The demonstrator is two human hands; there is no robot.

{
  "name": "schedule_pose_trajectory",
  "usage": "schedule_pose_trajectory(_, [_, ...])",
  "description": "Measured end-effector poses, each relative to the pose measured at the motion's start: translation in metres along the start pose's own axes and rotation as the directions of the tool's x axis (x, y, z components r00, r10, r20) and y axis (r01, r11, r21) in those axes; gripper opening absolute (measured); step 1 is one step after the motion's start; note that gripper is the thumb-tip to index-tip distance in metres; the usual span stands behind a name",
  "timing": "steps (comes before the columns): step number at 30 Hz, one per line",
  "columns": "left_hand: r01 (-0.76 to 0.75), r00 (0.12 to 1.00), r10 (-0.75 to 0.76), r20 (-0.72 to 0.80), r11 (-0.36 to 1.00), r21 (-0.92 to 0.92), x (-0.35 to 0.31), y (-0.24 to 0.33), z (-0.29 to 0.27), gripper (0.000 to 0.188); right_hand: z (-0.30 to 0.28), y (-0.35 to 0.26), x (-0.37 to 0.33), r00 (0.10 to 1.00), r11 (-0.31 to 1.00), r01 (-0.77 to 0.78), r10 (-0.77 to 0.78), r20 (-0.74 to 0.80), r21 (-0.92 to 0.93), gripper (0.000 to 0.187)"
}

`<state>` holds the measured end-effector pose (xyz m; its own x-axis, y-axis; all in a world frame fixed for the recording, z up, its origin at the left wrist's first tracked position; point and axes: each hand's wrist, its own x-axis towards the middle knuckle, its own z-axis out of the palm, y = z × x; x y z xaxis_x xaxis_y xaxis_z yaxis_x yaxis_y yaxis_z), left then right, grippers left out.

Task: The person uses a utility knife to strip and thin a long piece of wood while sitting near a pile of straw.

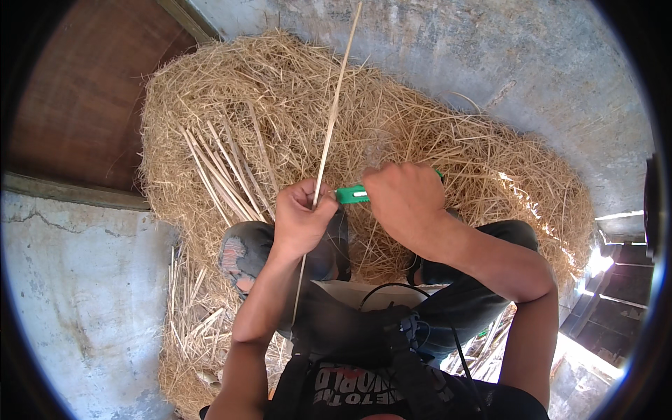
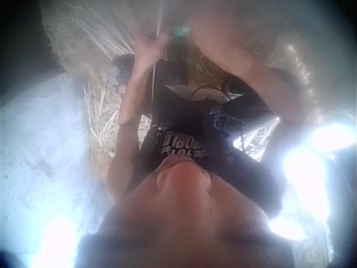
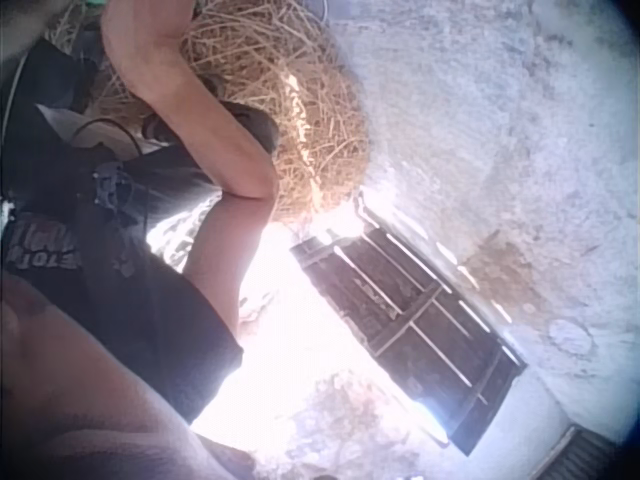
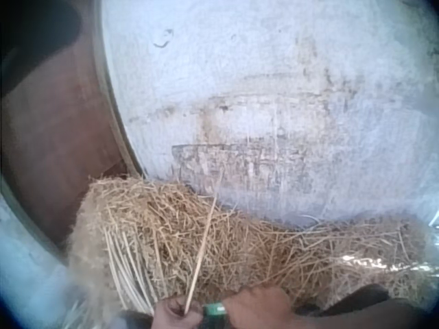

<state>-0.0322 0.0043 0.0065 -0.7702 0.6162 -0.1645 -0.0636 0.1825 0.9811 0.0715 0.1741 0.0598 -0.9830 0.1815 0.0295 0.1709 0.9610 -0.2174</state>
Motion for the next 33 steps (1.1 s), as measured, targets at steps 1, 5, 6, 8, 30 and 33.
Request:
schedule_pose_trajectory(1, [-0.003,1.0,0.003,-0.011,0.999,0.046,0.0,0.001,0.001,0.01,-0.001,-0.002,0.0,1.0,1.0,-0.012,0.012,0.005,0.0,0.01])
schedule_pose_trajectory(5, [-0.027,0.996,0.051,-0.076,0.959,0.281,0.001,-0.006,-0.002,0.013,-0.001,0.001,0.003,0.996,0.996,-0.083,0.083,-0.016,-0.04,0.009])
schedule_pose_trajectory(6, [-0.025,0.997,0.045,-0.069,0.96,0.279,0.001,-0.008,-0.005,0.013,-0.01,0.006,0.006,0.993,0.991,-0.115,0.113,-0.035,-0.066,0.009])
schedule_pose_trajectory(8, [-0.031,0.998,0.044,-0.043,0.963,0.269,0.006,-0.011,-0.011,0.014,-0.025,0.017,0.008,0.986,0.982,-0.157,0.149,-0.08,-0.109,0.01])
schedule_pose_trajectory(30, [-0.201,0.958,0.182,0.223,0.978,0.061,-0.011,0.024,-0.007,0.024,-0.025,0.044,0.011,0.864,0.96,0.017,-0.155,0.48,0.278,0.027])
schedule_pose_trajectory(33, [-0.245,0.935,0.218,0.279,0.967,0.065,-0.011,0.022,-0.012,0.022,-0.03,0.043,0.015,0.811,0.956,-0.001,-0.171,0.559,0.295,0.03])
